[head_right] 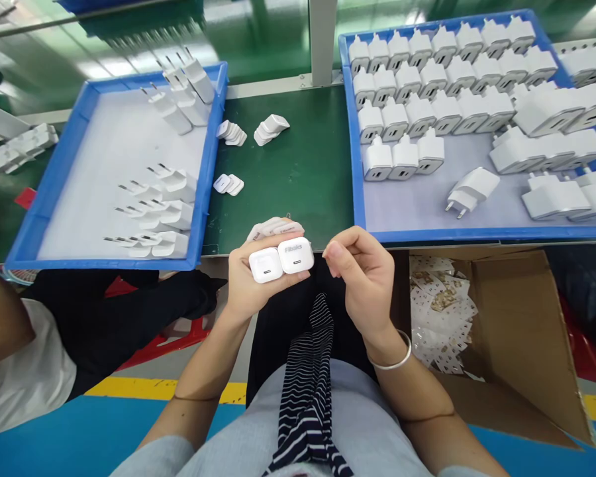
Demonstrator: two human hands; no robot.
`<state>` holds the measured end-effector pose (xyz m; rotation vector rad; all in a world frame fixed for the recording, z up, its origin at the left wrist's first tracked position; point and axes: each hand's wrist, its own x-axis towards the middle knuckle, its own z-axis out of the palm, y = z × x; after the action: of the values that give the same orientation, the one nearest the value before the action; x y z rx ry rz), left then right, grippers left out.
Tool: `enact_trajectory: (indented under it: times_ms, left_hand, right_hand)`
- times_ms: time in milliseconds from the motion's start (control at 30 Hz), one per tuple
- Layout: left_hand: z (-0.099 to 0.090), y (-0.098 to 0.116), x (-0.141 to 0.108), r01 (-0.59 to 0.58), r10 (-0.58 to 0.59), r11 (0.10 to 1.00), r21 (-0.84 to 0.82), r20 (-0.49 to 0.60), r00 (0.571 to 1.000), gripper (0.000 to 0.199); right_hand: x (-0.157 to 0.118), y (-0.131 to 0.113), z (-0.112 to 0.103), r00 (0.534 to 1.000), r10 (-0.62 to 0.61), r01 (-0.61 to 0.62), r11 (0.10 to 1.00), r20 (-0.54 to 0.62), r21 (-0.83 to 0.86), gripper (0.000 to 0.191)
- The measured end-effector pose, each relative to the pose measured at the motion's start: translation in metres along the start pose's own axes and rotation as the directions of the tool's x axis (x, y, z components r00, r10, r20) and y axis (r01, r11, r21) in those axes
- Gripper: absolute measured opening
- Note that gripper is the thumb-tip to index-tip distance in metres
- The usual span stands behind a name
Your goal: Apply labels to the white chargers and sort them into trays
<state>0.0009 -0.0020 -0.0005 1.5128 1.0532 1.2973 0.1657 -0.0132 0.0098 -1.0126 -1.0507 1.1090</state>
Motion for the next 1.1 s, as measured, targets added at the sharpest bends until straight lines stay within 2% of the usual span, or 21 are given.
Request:
enact_trajectory:
  times_ms: [67,100,233,333,400,600,800,933,1000,1100]
  left_hand:
    - [0.0,0.002,0.0,0.003,-0.003,1.0,0.011,0.005,1.0,0.048]
    - [-0.001,0.002,0.0,0.006,-0.006,1.0,0.018,0.006,1.0,0.048]
    - [0.001,0.004,-0.001,0.001,-0.001,1.0,0.017,0.0,1.0,0.042]
    - [0.003,0.004,-0.002,-0.022,0.022,1.0,-0.005,-0.013,1.0,0.04]
    - [0.005,0.006,-0.003,-0.032,0.031,0.999,-0.009,-0.029,0.999,0.04]
    - [0.006,0.016,0.0,-0.093,0.094,0.995,0.036,-0.032,0.995,0.038]
    - [0.014,0.011,0.001,-0.182,0.189,0.975,0.129,-0.043,0.981,0.036]
    - [0.016,0.008,0.0,-0.263,0.274,0.943,0.206,-0.025,0.961,0.031]
    - [0.016,0.008,-0.001,-0.289,0.303,0.923,0.254,-0.015,0.953,0.029]
    - [0.016,0.009,-0.003,-0.295,0.311,0.917,0.271,-0.018,0.95,0.029]
  right_hand:
    - [-0.001,-0.001,0.003,0.998,-0.057,0.056,0.998,-0.027,-0.036,0.009]
    - [-0.002,-0.001,0.005,0.996,-0.083,0.082,0.995,-0.027,-0.062,0.01]
    - [-0.01,-0.003,0.017,0.992,-0.112,0.12,0.983,0.059,-0.142,0.038]
    - [-0.017,-0.004,0.026,0.987,-0.068,0.085,0.99,0.147,-0.109,0.043]
    - [-0.019,-0.003,0.029,0.983,-0.076,0.092,0.992,0.165,-0.09,0.041]
    - [-0.018,-0.002,0.029,0.948,-0.271,0.296,0.943,0.165,-0.152,0.046]
    - [-0.018,-0.005,0.028,0.979,-0.128,0.128,0.992,0.158,0.009,0.04]
    - [-0.018,-0.007,0.034,0.998,-0.035,0.035,0.999,0.059,-0.008,0.038]
    - [-0.018,-0.008,0.038,1.0,-0.01,0.01,1.0,0.019,0.01,0.037]
    - [-0.017,-0.01,0.041,1.0,-0.009,0.009,1.0,0.026,0.016,0.037]
